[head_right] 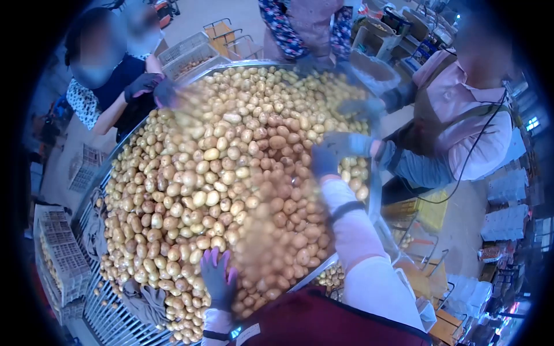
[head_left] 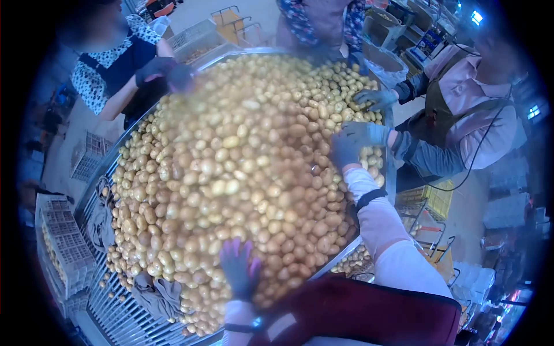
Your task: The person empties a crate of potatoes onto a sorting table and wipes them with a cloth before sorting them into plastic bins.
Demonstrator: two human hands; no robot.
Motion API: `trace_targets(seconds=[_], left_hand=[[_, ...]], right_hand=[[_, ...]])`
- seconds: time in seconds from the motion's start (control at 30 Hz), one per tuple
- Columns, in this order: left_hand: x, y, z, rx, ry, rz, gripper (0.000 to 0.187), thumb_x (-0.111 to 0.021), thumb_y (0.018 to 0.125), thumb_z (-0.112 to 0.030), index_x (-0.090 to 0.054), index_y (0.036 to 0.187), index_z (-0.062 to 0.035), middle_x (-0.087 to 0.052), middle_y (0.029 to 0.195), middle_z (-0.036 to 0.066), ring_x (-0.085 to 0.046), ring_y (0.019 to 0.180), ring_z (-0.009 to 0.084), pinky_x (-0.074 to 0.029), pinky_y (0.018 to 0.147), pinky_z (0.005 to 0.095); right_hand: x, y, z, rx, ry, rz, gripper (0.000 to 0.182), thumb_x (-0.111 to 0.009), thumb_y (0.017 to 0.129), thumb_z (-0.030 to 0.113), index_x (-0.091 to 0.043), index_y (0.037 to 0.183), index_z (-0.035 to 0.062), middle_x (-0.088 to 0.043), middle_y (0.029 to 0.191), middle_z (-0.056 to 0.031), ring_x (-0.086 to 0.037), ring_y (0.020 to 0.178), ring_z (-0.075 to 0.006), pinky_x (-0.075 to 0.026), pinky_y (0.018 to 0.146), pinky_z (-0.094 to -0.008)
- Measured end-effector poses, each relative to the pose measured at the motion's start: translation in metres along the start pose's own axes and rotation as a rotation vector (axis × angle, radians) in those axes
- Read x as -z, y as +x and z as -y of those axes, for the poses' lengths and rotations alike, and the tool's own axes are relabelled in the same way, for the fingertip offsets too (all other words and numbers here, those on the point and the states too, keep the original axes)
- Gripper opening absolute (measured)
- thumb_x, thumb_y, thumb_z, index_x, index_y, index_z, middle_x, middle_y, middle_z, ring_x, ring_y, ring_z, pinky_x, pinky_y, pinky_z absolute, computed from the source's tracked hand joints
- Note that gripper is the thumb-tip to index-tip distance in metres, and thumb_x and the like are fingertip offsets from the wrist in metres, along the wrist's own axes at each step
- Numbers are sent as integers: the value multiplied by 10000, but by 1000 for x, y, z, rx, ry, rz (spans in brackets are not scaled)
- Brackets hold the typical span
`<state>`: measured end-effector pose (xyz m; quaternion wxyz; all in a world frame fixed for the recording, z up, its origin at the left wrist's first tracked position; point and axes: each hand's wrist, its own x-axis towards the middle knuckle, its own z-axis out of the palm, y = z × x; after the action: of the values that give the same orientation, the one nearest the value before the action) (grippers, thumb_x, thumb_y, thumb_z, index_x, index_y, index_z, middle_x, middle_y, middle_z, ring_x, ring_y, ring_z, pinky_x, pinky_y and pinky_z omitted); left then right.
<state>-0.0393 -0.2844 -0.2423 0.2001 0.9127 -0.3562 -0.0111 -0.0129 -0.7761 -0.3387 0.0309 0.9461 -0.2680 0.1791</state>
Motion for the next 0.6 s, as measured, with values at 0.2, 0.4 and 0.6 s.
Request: trace_targets(seconds=[0.2, 0.4, 0.6], left_hand=[[1, -6, -1, 7, -42, -22, 534, -592, 889, -288, -552, 1400, -138, -435, 1513, 152, -315, 1438, 422, -196, 1191, 557], [1, -11, 4, -45, -51, -94, 463, -642, 902, -300, -602, 1320, -106, -474, 1466, 165, -384, 1373, 450, -265, 1148, 584], [-3, -20, 7, -70, -29, -139, 475, -648, 898, -301, -593, 1328, -108, -481, 1456, 164, -405, 1351, 433, -283, 1140, 575]], right_hand=[[70, -21, 34, -124, 471, 467, 344, -745, 809, 251, -612, 1076, 79, -674, 990, -189, -662, 968, -354, -519, 829, -480], [125, -163, 39, -231, 686, -181, 416, -726, 883, 190, -604, 1238, 10, -642, 1181, -169, -613, 1113, -336, -487, 960, -399], [157, -393, -94, -908, 528, -378, 470, -739, 859, 216, -582, 1222, -37, -647, 1122, -170, -610, 1033, -285, -471, 943, -384]])
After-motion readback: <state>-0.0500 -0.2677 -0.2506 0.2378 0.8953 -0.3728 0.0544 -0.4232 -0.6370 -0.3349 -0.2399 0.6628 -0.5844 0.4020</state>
